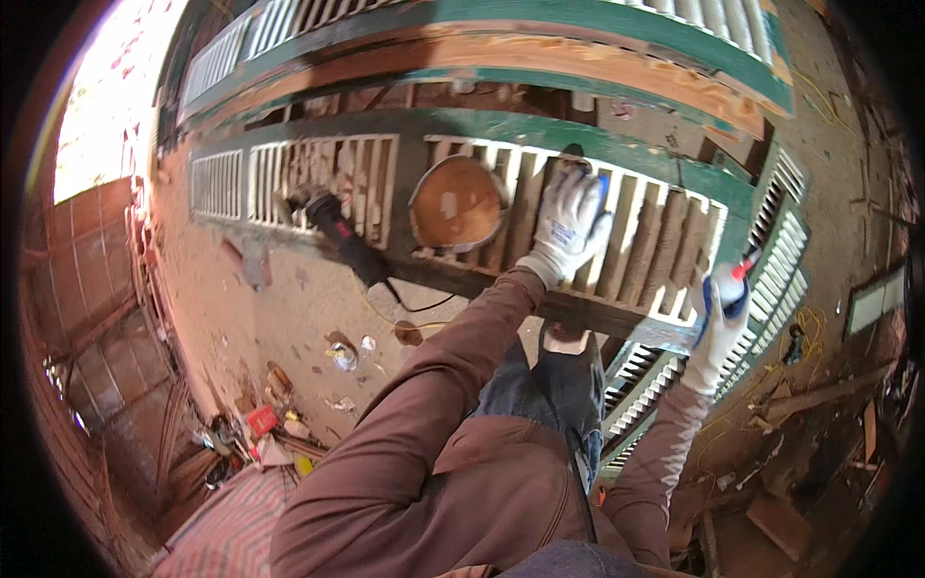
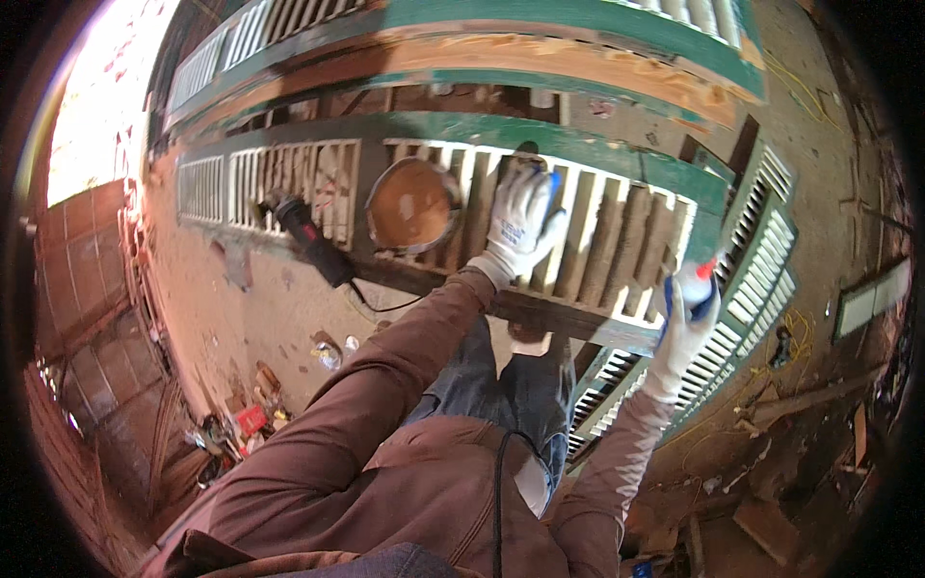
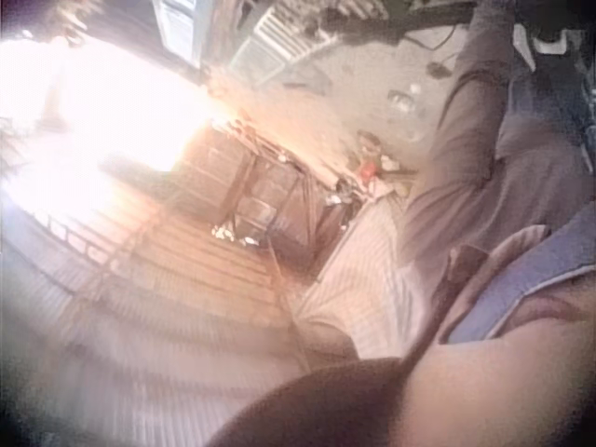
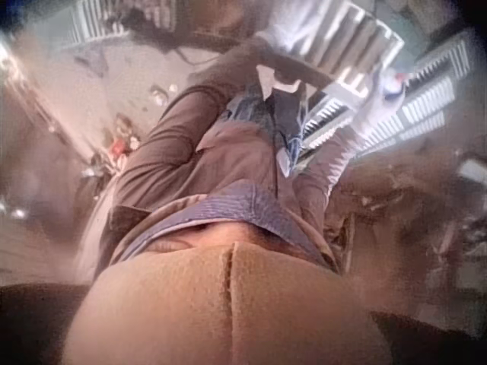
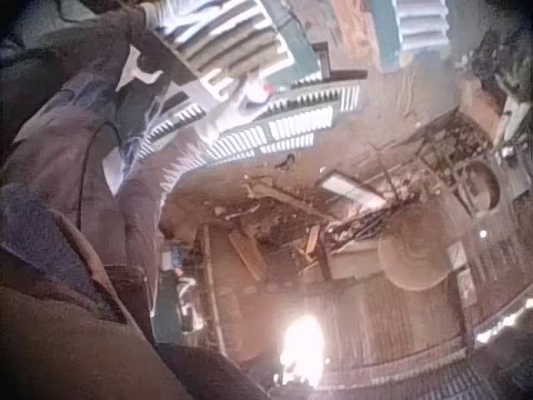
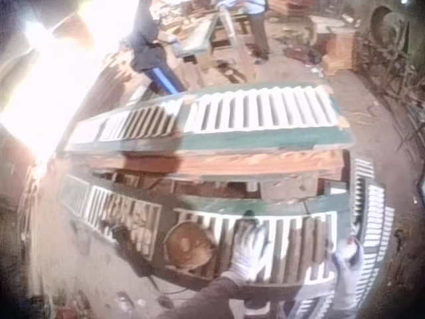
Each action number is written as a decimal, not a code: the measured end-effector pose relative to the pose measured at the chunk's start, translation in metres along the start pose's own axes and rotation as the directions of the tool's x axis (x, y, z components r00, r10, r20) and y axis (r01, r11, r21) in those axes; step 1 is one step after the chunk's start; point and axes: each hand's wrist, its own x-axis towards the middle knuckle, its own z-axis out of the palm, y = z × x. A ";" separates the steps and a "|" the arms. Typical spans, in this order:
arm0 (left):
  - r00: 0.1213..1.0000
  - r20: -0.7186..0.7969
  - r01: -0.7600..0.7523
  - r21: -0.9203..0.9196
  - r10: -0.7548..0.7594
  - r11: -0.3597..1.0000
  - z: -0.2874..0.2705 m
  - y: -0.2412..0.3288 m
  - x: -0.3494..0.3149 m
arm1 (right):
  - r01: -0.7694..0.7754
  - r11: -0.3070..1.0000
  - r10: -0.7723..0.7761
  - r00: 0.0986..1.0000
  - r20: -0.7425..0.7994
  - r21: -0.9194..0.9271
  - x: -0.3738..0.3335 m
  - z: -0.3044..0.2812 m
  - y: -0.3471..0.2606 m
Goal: The person sands a green wooden slatted frame with an electric sander, then applies glue from a bottle to the joints and presses the pieces together. The work continues across multiple sections of the frame.
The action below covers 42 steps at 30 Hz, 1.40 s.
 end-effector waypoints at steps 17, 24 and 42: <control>0.849 0.398 0.296 0.190 -0.349 0.936 -0.073 -0.220 -0.089 | -0.045 0.995 0.029 0.986 -0.166 -0.090 -0.137 -0.108 0.003; 0.924 0.246 0.209 0.319 -0.293 0.925 -0.141 -0.104 -0.027 | -0.071 0.996 0.084 0.925 -0.369 0.050 -0.173 -0.140 0.002; 0.713 0.348 -0.632 -0.058 0.609 0.773 0.085 0.193 -0.070 | -0.207 0.965 0.262 0.771 -0.581 0.160 -0.250 -0.200 0.069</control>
